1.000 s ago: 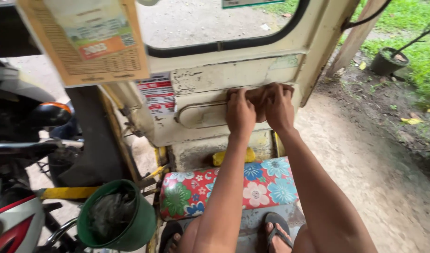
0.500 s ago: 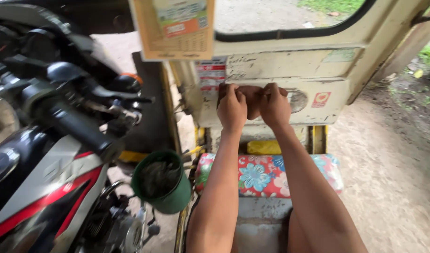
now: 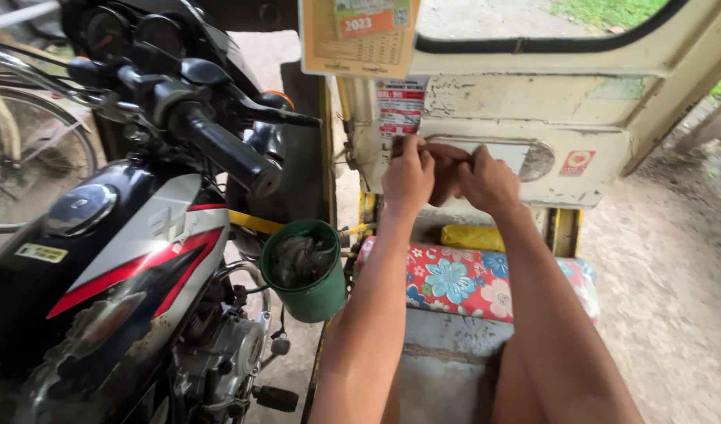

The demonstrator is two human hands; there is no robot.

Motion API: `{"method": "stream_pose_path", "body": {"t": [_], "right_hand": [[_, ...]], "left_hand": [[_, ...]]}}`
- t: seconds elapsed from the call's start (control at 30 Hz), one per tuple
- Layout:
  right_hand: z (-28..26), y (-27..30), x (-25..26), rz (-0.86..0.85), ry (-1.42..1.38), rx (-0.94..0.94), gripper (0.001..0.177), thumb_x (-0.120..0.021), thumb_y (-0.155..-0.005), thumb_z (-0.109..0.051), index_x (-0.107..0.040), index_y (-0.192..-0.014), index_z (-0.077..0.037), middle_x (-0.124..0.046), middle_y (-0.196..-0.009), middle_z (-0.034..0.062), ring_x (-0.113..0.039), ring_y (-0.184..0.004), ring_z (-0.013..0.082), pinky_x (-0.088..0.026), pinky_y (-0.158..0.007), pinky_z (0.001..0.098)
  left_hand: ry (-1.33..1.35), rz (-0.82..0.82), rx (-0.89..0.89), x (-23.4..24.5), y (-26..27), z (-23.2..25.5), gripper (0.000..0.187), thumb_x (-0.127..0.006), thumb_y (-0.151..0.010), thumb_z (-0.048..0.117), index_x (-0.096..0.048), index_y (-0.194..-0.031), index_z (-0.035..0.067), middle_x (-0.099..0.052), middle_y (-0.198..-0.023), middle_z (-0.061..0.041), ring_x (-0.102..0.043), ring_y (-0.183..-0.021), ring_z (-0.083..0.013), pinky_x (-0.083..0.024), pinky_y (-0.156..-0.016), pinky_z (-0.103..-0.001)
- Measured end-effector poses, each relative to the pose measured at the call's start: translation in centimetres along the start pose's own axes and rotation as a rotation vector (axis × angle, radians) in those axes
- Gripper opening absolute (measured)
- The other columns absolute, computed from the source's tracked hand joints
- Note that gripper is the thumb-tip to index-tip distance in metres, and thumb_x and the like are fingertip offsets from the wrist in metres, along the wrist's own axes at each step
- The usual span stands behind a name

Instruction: Wiping down the fuel tank of a motorcycle and parts of its sidecar with a cloth.

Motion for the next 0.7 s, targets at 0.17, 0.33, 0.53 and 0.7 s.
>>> {"method": "stream_pose_path", "body": {"t": [0.17, 0.33, 0.53, 0.7], "right_hand": [[1.3, 0.8, 1.0, -0.048, 0.078, -0.032, 0.037, -0.056, -0.093, -0.044, -0.071, -0.105, -0.012, -0.074, -0.098, 0.0238, -0.069, -0.095, 0.0458, -0.054, -0.085, 0.0574], [3.1, 1.1, 3.2, 0.02, 0.122, -0.117, 0.034, -0.06, -0.09, -0.044, -0.071, -0.099, -0.013, -0.073, -0.097, 0.0213, -0.068, -0.094, 0.0453, -0.054, -0.08, 0.0579], [6.6, 1.2, 4.7, 0.205, -0.009, -0.116, 0.023, -0.071, -0.081, -0.028, -0.066, -0.091, -0.008, -0.072, -0.089, 0.0192, -0.067, -0.089, 0.044, -0.054, -0.076, 0.0559], [8.0, 1.9, 5.9, 0.376, -0.097, -0.039, 0.04, -0.077, -0.078, -0.025, -0.059, -0.106, -0.003, -0.069, -0.095, 0.0233, -0.066, -0.092, 0.0467, -0.052, -0.075, 0.0557]], "left_hand": [[0.001, -0.08, -0.063, -1.8, 0.8, 0.8, 0.021, -0.058, -0.099, 0.026, -0.056, -0.119, 0.021, -0.075, -0.09, -0.014, -0.071, -0.085, -0.0398, -0.054, -0.073, -0.055], [0.102, -0.032, -0.154, -3.3, 1.1, 2.7, 0.019, -0.061, -0.097, 0.023, -0.061, -0.116, 0.019, -0.076, -0.099, -0.009, -0.072, -0.09, -0.037, -0.055, -0.073, -0.051], [0.126, 0.003, -0.173, -4.6, 1.7, 4.6, 0.018, -0.068, -0.092, 0.021, -0.068, -0.109, 0.019, -0.076, -0.097, -0.008, -0.072, -0.089, -0.0343, -0.056, -0.074, -0.048], [0.126, 0.028, -0.208, -3.9, 2.2, 7.0, 0.017, -0.072, -0.085, 0.018, -0.069, -0.102, 0.015, -0.065, -0.103, -0.016, -0.069, -0.092, -0.0364, -0.055, -0.071, -0.047]]}}
Point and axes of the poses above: each hand's wrist, its own y-axis away from the middle knuckle, its own x-axis out of the back of the hand, z = x × y, the point moved 6 cm from there along -y, towards the middle knuckle
